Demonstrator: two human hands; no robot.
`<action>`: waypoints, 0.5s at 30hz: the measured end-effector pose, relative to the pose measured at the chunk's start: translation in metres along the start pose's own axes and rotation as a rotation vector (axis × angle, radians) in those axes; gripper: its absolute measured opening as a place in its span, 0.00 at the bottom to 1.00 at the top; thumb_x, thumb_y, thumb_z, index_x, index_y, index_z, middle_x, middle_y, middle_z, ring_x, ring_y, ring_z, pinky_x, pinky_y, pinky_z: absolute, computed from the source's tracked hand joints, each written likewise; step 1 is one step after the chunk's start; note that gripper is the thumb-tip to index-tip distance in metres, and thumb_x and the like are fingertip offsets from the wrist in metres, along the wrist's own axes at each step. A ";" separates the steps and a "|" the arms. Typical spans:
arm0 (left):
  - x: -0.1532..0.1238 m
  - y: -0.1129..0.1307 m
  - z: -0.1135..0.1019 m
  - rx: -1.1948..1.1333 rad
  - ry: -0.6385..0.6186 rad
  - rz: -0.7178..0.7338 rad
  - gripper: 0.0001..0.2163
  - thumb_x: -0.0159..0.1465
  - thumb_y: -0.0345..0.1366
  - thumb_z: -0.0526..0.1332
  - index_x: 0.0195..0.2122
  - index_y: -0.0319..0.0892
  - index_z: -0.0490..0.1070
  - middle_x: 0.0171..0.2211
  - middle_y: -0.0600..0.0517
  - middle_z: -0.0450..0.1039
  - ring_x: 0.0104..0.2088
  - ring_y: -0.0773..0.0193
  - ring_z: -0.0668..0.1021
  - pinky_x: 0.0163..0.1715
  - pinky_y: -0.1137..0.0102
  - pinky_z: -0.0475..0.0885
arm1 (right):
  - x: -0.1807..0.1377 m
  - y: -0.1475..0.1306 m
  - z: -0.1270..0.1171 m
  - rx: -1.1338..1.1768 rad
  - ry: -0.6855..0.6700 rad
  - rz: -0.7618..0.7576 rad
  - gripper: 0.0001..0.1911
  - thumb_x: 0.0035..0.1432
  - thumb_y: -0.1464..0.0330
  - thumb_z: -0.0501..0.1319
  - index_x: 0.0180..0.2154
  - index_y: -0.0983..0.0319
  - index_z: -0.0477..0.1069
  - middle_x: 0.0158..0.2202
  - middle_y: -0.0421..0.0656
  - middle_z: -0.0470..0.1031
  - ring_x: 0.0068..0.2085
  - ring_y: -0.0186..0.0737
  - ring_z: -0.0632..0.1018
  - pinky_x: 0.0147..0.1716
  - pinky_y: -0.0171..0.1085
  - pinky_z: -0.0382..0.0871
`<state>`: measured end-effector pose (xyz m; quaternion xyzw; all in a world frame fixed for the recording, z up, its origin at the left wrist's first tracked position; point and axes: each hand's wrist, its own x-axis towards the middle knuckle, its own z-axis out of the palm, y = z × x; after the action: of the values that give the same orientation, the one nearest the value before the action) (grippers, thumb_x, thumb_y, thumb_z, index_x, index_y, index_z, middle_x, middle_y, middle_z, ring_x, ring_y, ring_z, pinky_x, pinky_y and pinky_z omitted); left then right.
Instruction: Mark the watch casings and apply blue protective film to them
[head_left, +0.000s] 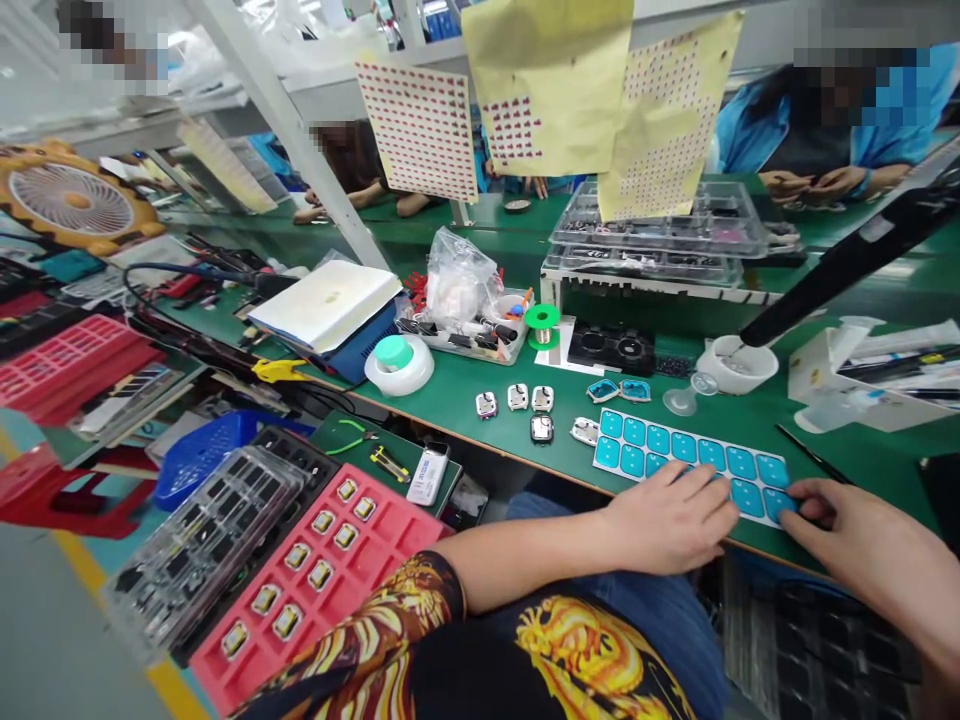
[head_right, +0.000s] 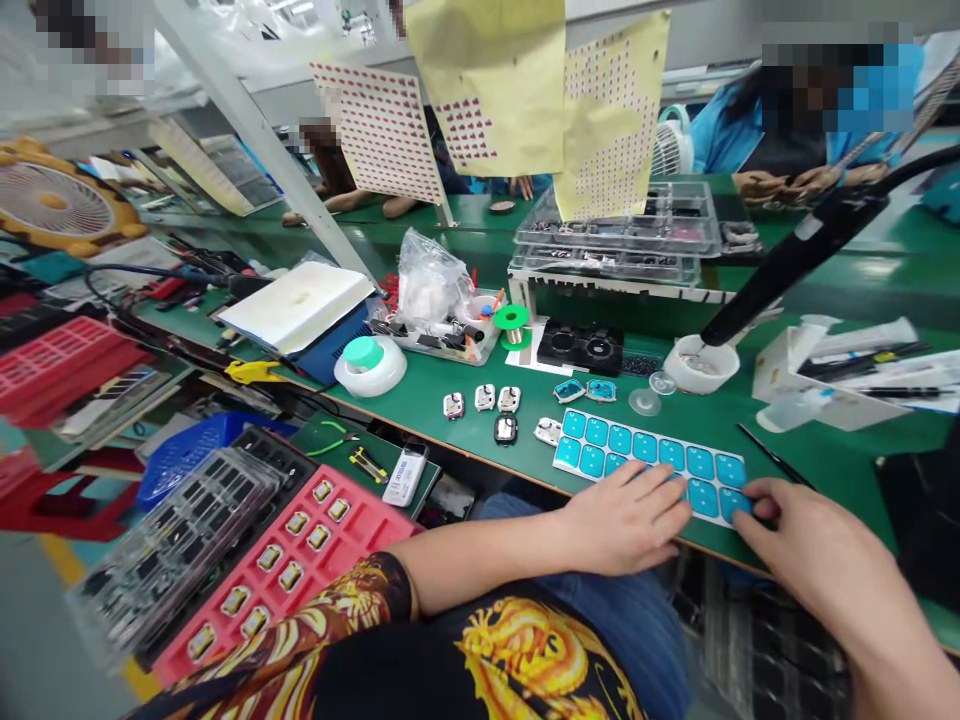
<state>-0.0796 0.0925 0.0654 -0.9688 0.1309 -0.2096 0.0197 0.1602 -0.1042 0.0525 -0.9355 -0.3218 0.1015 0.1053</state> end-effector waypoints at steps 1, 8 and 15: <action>0.000 0.000 0.000 -0.001 0.000 0.000 0.21 0.80 0.42 0.54 0.63 0.33 0.76 0.68 0.36 0.71 0.71 0.43 0.72 0.68 0.53 0.67 | 0.001 0.000 0.000 0.007 0.003 -0.004 0.25 0.45 0.44 0.62 0.39 0.50 0.78 0.38 0.45 0.84 0.40 0.59 0.85 0.40 0.55 0.76; 0.000 0.001 -0.003 0.001 0.000 -0.006 0.21 0.79 0.42 0.55 0.63 0.34 0.76 0.68 0.36 0.71 0.71 0.43 0.72 0.67 0.53 0.68 | 0.007 0.001 0.003 0.044 0.030 -0.004 0.19 0.39 0.48 0.69 0.34 0.47 0.74 0.38 0.48 0.83 0.38 0.61 0.84 0.40 0.57 0.74; 0.000 0.000 -0.003 -0.006 -0.002 -0.013 0.20 0.79 0.41 0.56 0.63 0.33 0.76 0.68 0.35 0.71 0.71 0.42 0.71 0.67 0.53 0.68 | 0.002 0.006 0.006 0.001 0.128 -0.157 0.18 0.47 0.47 0.66 0.35 0.49 0.73 0.39 0.50 0.83 0.43 0.63 0.84 0.47 0.58 0.75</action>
<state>-0.0803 0.0920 0.0679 -0.9699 0.1252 -0.2082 0.0156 0.1637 -0.1073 0.0445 -0.9118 -0.3868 0.0330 0.1338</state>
